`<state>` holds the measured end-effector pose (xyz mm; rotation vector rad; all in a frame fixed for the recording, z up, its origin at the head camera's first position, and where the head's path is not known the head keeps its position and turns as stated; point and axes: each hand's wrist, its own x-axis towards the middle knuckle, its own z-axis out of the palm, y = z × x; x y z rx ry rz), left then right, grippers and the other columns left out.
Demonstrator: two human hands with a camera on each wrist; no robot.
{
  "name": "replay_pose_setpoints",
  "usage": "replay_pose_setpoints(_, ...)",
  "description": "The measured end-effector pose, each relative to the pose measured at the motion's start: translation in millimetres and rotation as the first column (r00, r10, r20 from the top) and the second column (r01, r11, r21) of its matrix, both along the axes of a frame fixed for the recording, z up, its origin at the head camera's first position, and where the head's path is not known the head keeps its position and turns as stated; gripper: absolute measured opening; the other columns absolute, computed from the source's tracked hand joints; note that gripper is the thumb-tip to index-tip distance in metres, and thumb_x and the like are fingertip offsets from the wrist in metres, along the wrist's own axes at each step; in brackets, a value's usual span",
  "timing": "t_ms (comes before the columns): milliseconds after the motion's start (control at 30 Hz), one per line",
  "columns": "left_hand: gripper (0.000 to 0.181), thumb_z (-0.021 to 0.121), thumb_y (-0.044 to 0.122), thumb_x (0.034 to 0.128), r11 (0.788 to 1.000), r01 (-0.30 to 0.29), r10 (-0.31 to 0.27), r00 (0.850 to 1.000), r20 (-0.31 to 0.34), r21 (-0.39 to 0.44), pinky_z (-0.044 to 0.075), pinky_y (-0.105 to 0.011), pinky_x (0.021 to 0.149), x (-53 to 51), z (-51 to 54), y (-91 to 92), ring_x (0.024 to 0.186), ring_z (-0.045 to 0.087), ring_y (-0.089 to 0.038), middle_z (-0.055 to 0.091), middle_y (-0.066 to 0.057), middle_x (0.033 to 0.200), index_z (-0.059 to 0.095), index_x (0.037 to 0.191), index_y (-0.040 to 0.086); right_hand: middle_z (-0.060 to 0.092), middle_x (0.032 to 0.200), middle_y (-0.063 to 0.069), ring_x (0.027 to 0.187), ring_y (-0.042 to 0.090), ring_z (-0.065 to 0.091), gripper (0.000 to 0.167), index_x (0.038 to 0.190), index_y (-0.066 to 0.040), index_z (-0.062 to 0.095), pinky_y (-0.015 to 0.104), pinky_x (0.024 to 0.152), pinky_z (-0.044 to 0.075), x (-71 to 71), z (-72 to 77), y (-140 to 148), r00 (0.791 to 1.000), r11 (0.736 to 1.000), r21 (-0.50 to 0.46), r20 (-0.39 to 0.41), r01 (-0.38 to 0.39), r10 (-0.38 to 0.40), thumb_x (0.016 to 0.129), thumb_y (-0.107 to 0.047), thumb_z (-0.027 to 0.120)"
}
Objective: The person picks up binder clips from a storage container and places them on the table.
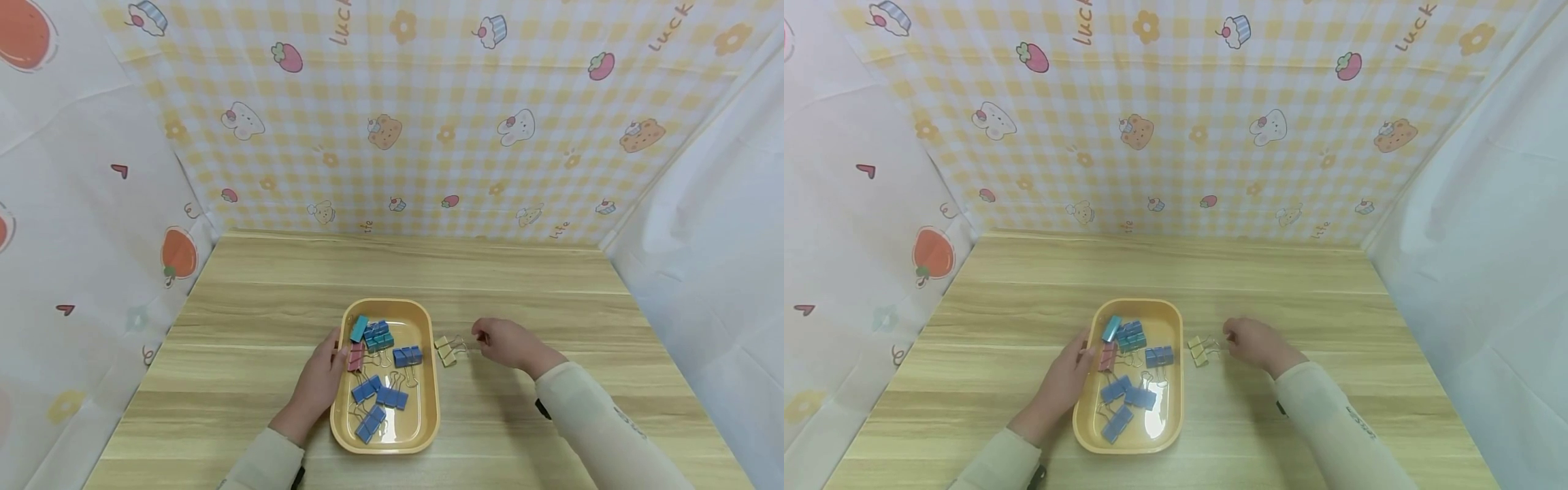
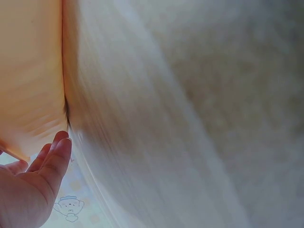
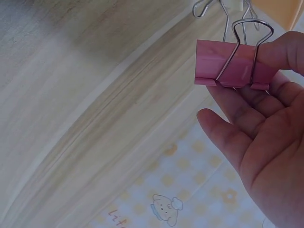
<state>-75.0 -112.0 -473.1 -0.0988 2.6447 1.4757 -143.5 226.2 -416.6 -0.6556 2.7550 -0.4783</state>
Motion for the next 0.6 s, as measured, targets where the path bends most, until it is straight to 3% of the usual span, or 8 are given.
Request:
replay_pose_setpoints(233,0.052,0.04,0.022,0.105,1.0,-0.004,0.004,1.0,-0.005,0.0,0.048,-0.048,0.095,-0.1,-1.1,-0.2,0.115,0.056,-0.032,0.047,-0.018,0.14,0.026,0.153,0.006,0.06,0.081,0.001,0.073,0.012,0.051,0.016,0.101,-0.002,0.064,0.032,0.068,0.048,0.5,-1.4,0.1,0.999,0.999,0.024,0.027,-0.025,0.024,0.085,0.0,0.059)
replay_pose_setpoints(467,0.052,0.041,0.021,0.1047,1.0,0.005,-0.005,1.0,-0.012,0.011,0.037,-0.055,0.105,-0.3,-1.4,-1.3,0.132,0.042,-0.039,0.043,-0.021,0.144,0.026,0.153,0.007,0.062,0.085,0.003,0.076,0.013,0.053,0.016,0.098,-0.003,0.063,0.035,0.072,0.049,-2.2,-2.8,-1.6,0.998,0.997,0.069,0.064,-0.027,0.023,0.083,0.0,0.06)
replay_pose_setpoints(600,0.053,0.042,0.022,0.1047,1.0,0.005,-0.004,1.0,-0.009,0.012,0.036,-0.055,0.106,-0.4,-2.3,-1.6,0.133,0.04,-0.04,0.041,-0.022,0.145,0.026,0.153,0.007,0.062,0.085,0.002,0.076,0.014,0.053,0.015,0.097,-0.005,0.063,0.035,0.073,0.049,-4.5,-5.0,-2.4,0.997,0.994,0.102,0.08,-0.032,0.024,0.083,0.0,0.059)
